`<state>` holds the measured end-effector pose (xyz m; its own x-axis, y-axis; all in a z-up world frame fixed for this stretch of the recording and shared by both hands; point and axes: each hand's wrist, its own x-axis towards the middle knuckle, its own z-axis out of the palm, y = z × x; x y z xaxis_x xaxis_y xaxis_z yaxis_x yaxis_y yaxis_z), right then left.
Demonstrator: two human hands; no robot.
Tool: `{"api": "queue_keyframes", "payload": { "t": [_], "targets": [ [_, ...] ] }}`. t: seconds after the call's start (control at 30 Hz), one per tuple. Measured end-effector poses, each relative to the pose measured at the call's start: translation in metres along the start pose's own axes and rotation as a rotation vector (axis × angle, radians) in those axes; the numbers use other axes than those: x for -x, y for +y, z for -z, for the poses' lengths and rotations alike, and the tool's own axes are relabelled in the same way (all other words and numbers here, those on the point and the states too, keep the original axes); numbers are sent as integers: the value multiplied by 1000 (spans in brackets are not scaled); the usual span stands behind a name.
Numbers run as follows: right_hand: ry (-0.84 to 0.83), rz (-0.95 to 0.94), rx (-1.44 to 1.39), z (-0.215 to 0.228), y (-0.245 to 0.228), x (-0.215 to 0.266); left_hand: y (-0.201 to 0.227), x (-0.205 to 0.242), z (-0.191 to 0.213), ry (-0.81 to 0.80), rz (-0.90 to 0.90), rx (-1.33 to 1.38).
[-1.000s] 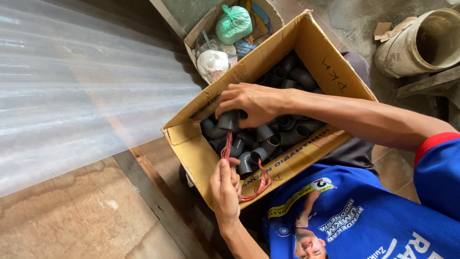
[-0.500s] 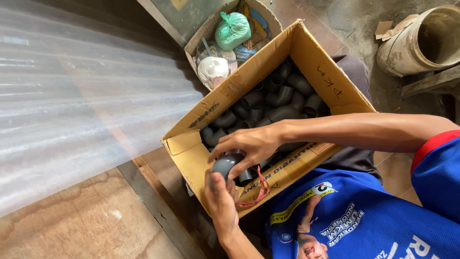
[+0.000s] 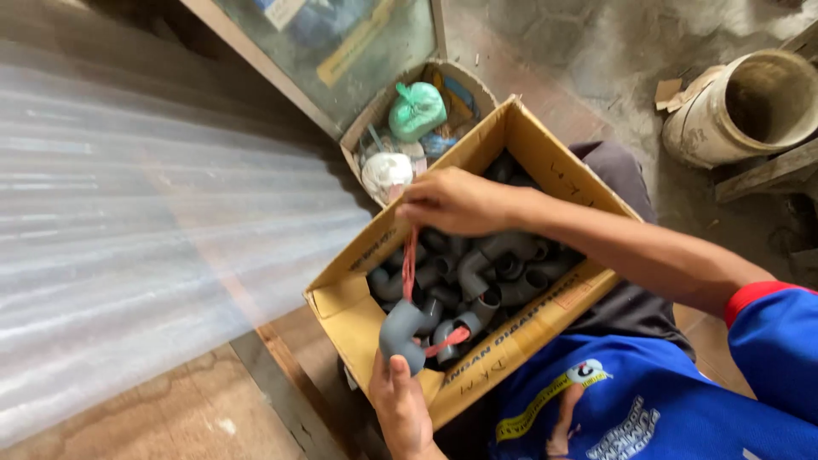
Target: Stringing PVC elbow joints onto a red cord
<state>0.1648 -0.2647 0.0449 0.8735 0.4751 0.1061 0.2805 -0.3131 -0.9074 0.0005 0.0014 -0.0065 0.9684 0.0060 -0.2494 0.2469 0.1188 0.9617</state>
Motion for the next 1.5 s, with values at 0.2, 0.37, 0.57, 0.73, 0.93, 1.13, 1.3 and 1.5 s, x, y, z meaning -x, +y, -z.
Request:
{"api": "queue_keyframes", "payload": {
  "t": [0.2,0.37,0.57,0.73,0.93,1.13,1.3,1.5],
  "targets": [
    [237,362,164,-21,-36,12,-13,-5,3,61,-39,210],
    [-552,-297,-212,-52,-43,20,-2,0,-7,54,49,64],
    [-245,66,-287,-59,-27,21,31,2,-21,-216,119,-16],
    [-216,75,-435,-58,-24,20,16,0,-14,-62,165,-269],
    [-136,-22,-799,-50,-33,26,24,1,-29,201,-21,-753],
    [-232,-29,-968,-42,-42,29,25,-8,-39,-61,-113,-930],
    [-301,-98,-1066,-40,-47,31,32,-6,-41,-246,-135,-874],
    [-321,-68,-797,-54,-46,27,28,-2,-34,-355,-191,145]
  ]
}}
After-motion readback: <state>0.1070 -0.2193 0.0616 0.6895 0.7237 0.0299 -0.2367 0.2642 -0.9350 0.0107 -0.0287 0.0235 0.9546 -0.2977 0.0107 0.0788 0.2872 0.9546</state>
